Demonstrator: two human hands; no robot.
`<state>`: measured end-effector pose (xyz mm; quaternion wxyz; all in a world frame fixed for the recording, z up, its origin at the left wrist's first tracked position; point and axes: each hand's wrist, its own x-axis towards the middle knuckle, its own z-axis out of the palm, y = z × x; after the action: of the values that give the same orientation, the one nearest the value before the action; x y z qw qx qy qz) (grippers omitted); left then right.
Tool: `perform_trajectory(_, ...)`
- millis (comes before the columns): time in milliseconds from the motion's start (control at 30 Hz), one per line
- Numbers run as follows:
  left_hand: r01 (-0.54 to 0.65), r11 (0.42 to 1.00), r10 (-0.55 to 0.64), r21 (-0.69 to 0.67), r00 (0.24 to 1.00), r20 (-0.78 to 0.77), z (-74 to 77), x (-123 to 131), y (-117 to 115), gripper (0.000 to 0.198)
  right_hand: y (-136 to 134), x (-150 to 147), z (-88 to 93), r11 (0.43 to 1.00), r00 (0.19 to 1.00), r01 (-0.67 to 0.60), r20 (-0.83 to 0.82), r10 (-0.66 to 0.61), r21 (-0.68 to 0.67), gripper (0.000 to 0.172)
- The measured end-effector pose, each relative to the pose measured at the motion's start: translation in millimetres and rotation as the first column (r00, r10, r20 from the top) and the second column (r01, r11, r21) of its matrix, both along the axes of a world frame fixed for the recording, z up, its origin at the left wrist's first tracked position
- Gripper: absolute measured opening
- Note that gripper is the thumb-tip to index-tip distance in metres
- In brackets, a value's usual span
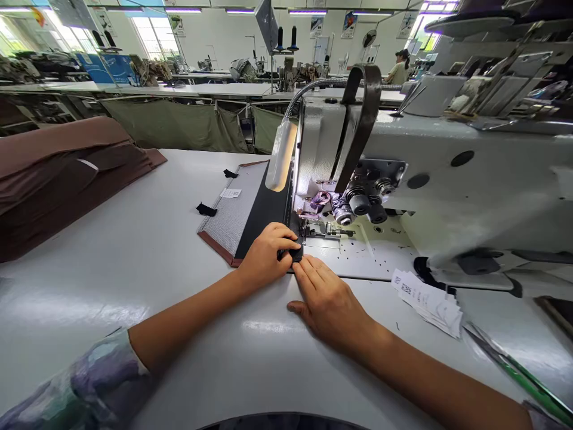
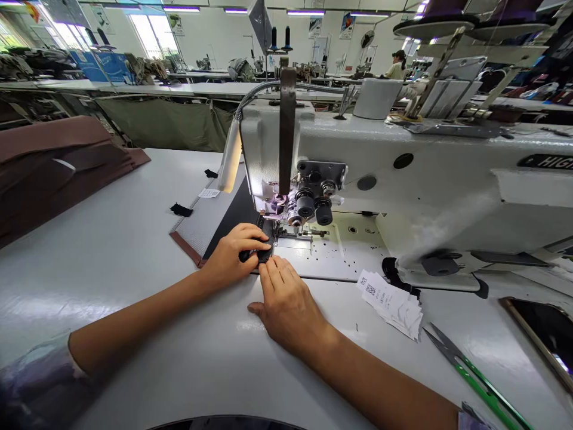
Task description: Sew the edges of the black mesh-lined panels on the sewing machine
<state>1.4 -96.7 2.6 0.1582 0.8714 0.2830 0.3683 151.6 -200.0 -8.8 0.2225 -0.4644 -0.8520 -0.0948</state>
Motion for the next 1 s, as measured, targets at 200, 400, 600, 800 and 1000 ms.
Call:
perform_trajectory(200, 0.162, 0.986, -0.163, 0.025, 0.986, 0.025, -0.2, -7, 0, 0.032, -10, 7, 10.1, 1.0, 0.999, -0.013, -0.031, 0.014, 0.025, 0.039)
perform_trajectory(400, 0.397, 0.918, -0.395, 0.015, 0.916, -0.073, 7.4, -22, 5, 0.024, -19, 28, 18.1, 0.999, 0.997, 0.04, -0.071, -0.042, -0.028, 0.03)
perform_trajectory(600, 0.417, 0.909, -0.416, 0.0, 0.907, -0.066, 3.7, -26, 9, 0.02, -12, 27, 12.7, 0.995, 0.997, 0.064, -0.042, -0.067, -0.077, 0.038)
perform_trajectory(800, 0.412, 0.908, -0.402, 0.077, 0.908, -0.118, 2.1, -25, 7, 0.025, -8, 22, 13.7, 0.994, 0.998, 0.062, -0.009, -0.063, -0.087, 0.039)
perform_trajectory(1000, 0.414, 0.903, -0.385, 0.118, 0.899, -0.207, 7.8, -27, 2, 0.027, -5, 17, 14.1, 0.996, 0.998, 0.063, 0.028, -0.061, -0.064, 0.041)
